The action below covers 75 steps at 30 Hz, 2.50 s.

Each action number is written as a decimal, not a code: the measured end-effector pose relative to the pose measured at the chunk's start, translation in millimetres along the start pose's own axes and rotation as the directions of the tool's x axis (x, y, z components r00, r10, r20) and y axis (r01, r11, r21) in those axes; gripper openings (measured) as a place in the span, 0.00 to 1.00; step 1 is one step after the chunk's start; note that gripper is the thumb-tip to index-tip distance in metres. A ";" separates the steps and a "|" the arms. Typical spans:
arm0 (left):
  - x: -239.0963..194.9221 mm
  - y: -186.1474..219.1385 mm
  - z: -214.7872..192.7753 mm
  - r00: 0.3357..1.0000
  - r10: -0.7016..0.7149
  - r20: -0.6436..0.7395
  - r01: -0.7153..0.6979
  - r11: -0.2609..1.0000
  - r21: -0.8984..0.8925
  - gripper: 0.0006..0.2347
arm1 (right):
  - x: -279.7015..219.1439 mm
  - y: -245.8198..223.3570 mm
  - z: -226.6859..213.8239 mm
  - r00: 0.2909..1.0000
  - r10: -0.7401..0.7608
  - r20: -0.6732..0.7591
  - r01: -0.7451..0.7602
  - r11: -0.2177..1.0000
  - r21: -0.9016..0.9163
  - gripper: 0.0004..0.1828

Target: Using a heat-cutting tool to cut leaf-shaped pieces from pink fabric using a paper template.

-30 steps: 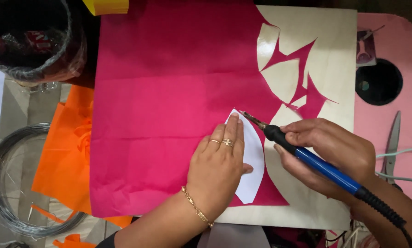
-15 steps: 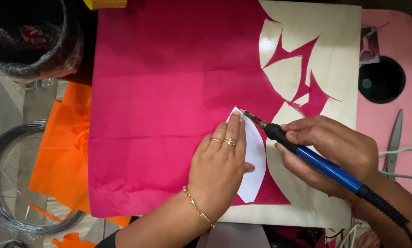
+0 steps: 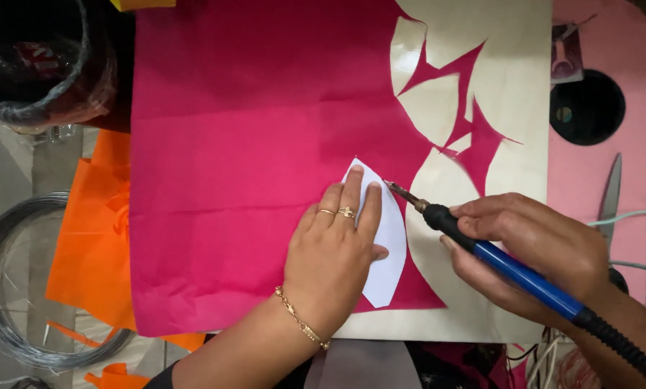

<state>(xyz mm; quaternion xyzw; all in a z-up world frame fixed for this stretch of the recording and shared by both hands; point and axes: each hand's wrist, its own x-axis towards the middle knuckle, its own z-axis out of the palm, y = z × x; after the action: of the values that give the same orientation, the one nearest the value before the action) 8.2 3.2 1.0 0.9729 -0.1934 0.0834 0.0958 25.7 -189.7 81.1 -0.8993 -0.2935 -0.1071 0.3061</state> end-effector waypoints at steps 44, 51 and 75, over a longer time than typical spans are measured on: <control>-4.3 6.0 -14.3 0.986 0.053 0.160 -0.057 0.998 0.020 0.45 | -31.3 -17.6 -3.6 0.994 -0.053 -0.097 0.053 0.999 -0.003 0.09; -4.5 5.8 -13.8 0.980 0.049 0.195 -0.051 0.999 0.005 0.47 | -36.2 -19.8 -3.3 0.995 -0.046 -0.091 0.047 0.999 0.010 0.09; -5.2 6.2 -10.5 0.977 0.048 0.208 -0.055 0.998 0.029 0.49 | -47.2 -27.7 -2.1 0.991 -0.067 -0.115 0.067 0.998 -0.006 0.10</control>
<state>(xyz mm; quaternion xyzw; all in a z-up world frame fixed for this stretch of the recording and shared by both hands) -0.2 1.7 11.1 0.9724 -0.2260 -0.0129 0.0562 -28.7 -195.1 78.7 -0.8816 -0.3052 -0.1694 0.3177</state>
